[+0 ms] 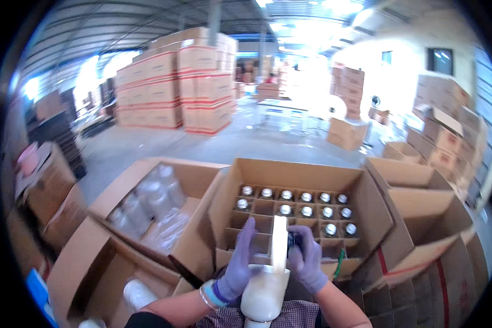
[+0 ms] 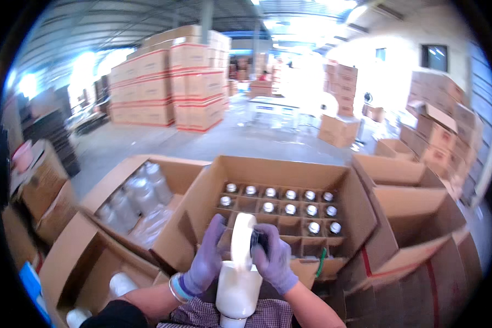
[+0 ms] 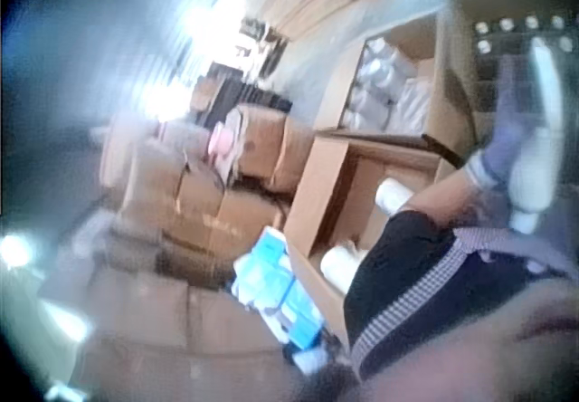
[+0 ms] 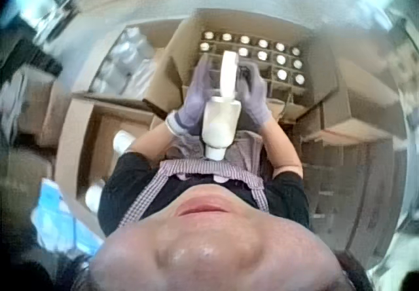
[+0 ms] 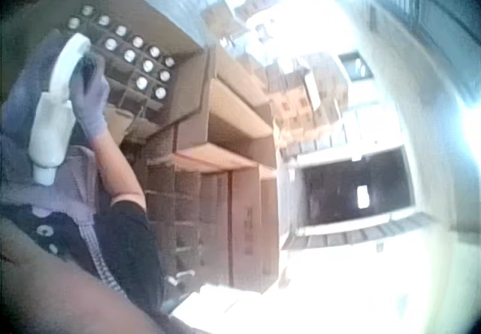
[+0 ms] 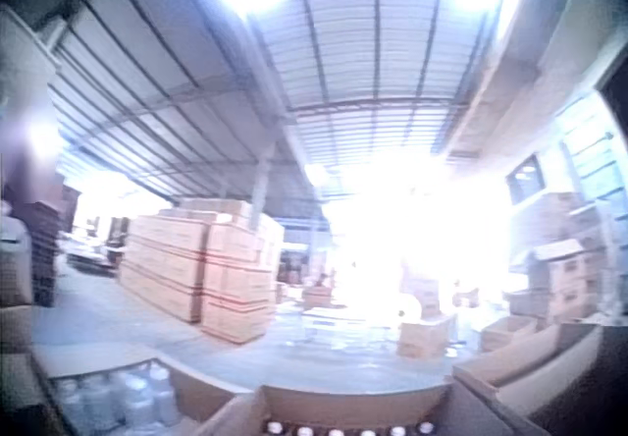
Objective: The person repeatedly picks up white plastic containers, inserts a green straw into the opening, and places them into a cardboard box with dividers. The person also handles plastic bags and a roll of white tape during the process.
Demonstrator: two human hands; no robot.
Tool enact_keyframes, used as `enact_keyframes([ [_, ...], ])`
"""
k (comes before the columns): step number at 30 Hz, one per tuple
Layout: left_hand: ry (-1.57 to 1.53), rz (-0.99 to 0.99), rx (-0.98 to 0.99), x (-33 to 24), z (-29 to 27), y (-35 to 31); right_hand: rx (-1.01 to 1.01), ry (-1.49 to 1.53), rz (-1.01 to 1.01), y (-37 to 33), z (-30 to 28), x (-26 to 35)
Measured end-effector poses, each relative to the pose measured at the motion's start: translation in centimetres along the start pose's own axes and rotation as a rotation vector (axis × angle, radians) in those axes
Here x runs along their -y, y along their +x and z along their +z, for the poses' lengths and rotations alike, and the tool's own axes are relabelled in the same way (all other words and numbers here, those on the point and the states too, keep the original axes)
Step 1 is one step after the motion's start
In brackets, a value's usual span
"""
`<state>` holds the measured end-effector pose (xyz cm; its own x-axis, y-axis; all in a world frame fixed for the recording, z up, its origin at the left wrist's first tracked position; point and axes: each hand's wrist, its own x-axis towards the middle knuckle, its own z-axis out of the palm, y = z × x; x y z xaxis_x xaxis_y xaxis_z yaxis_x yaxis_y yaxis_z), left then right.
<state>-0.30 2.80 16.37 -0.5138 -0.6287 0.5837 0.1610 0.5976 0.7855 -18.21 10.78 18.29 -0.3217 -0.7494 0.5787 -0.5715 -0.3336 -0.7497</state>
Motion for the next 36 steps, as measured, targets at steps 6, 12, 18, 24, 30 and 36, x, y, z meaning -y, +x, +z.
enact_keyframes([
  [6, 0.355, 0.481, 0.247, -0.9, 0.7, 0.9, 0.02, 0.343, 0.073, 0.0, 0.9, -5.5],
  [12, -0.43, -0.199, 0.171, -0.8, 2.1, -0.2, -0.023, -0.158, -0.187, -0.4, 1.4, -0.4],
  [18, 0.038, 0.272, 0.196, 3.6, 1.0, 1.9, 0.258, 0.78, 0.685, -0.6, -0.8, -9.4],
  [24, -0.057, -0.203, 0.67, 11.5, -0.9, 1.5, 0.187, 0.533, 0.375, -3.3, -1.0, -12.3],
  [30, -0.285, -0.243, 0.596, 15.1, -0.9, -1.0, 0.337, 0.413, 0.277, -6.3, 2.0, -13.9],
  [36, -0.293, -0.303, 0.44, 11.5, -1.4, -2.1, 0.255, 0.475, 0.142, -6.8, 2.7, -12.2],
])
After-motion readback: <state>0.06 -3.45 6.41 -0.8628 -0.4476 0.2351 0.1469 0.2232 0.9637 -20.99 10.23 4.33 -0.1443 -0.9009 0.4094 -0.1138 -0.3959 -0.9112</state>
